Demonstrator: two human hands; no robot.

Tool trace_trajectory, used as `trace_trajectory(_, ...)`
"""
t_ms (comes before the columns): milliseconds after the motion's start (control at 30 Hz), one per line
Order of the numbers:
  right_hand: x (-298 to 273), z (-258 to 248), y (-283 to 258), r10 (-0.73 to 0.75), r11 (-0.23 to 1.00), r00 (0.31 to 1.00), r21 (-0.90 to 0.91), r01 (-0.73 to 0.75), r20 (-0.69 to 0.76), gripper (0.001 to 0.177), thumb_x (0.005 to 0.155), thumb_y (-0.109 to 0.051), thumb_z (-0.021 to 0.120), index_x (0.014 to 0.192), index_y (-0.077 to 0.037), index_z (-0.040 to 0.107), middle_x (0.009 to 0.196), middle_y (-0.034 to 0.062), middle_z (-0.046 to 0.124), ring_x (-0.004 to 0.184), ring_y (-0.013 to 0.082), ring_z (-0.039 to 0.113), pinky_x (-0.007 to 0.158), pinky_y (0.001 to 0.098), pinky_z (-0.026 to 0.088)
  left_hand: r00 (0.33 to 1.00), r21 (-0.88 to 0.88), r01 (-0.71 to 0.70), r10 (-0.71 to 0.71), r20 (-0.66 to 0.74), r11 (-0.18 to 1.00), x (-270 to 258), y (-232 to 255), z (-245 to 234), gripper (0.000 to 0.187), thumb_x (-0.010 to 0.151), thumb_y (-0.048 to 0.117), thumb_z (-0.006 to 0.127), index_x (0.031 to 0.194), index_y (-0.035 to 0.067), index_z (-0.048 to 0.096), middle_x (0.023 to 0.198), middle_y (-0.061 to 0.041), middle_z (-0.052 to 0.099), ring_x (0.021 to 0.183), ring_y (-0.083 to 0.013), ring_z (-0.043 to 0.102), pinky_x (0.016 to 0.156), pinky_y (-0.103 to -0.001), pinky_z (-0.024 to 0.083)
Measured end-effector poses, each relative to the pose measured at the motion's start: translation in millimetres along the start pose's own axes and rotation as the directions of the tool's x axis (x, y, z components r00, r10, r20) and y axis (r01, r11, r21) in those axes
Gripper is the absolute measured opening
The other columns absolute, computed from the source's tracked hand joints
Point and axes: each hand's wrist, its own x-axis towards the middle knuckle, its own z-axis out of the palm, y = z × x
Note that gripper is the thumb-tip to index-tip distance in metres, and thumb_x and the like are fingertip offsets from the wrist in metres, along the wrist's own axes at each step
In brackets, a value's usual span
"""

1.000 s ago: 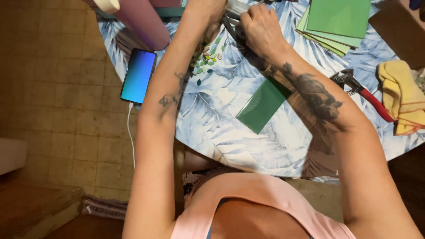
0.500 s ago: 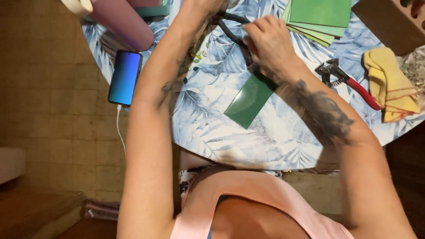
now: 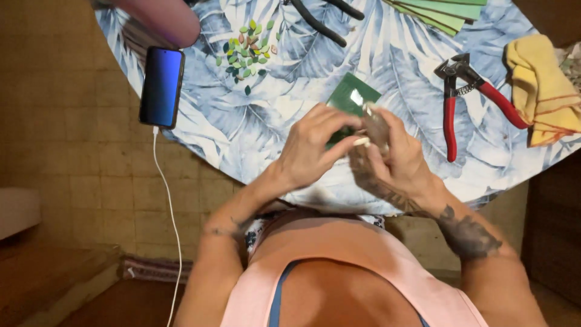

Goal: Cutting small mosaic tiles into smaller pieces using tile nippers on a table.

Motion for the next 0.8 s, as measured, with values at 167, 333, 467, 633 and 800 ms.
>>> trace_trajectory(167,-61,-10,57,0.365,0.931,0.929,-0.009,-0.365,0.056,0.040,0.078,-0.016,0.053,0.115,-0.001,0.046,0.078,0.0193,0.059,0.074,0.0365,0.058,0.061,0.0420,0.044,0.984,0.468,0.166,-0.174,-0.026,0.868,-36,7,-23,0.057,0.078,0.037,0.061,0.114,-0.004,0.044,0.125,-0.023,0.037,0.119,-0.0482,0.022,0.096,-0.060,0.011)
trace_trajectory(333,-59,-24,30,0.464,0.885,0.872,-0.036,-0.465,0.154,0.033,0.082,-0.018,0.053,0.112,-0.006,0.050,0.068,0.0142,0.060,0.069,0.0302,0.060,0.058,0.0375,0.045,0.959,0.537,0.166,-0.262,0.107,0.827,-63,-8,-15,0.058,0.083,0.041,0.053,0.124,0.002,0.041,0.138,-0.017,0.022,0.126,-0.0434,0.005,0.097,-0.060,-0.002)
trace_trajectory(467,-45,-20,15,0.394,0.919,0.876,-0.095,-0.383,0.279,0.033,0.081,-0.018,0.051,0.110,-0.005,0.049,0.082,0.0221,0.060,0.077,0.0385,0.059,0.063,0.0462,0.046,0.957,0.503,0.141,-0.247,0.150,0.853,-64,-3,-12,0.053,0.085,0.042,0.048,0.126,0.009,0.041,0.141,-0.012,0.018,0.128,-0.0397,0.000,0.098,-0.059,-0.004)
trace_trajectory(633,-28,-22,-4,0.398,0.917,0.834,-0.139,-0.374,0.382,0.032,0.082,-0.020,0.049,0.108,-0.002,0.047,0.086,0.0255,0.060,0.078,0.0407,0.059,0.070,0.0494,0.046,0.952,0.541,0.110,-0.245,0.185,0.834,-68,-10,-7,0.064,0.083,0.048,0.047,0.131,0.009,0.033,0.141,-0.011,0.018,0.129,-0.0383,0.000,0.099,-0.059,-0.002)
trace_trajectory(800,-33,-20,5,0.447,0.887,0.784,-0.326,-0.327,0.430,0.035,0.083,-0.029,0.045,0.108,-0.005,0.043,0.079,0.0212,0.060,0.073,0.0368,0.060,0.066,0.0461,0.049,0.942,0.541,0.086,-0.245,0.228,0.836,-73,-13,-1,0.073,0.080,0.053,0.047,0.133,0.006,0.027,0.141,-0.010,0.018,0.130,-0.0363,0.003,0.101,-0.057,0.000)
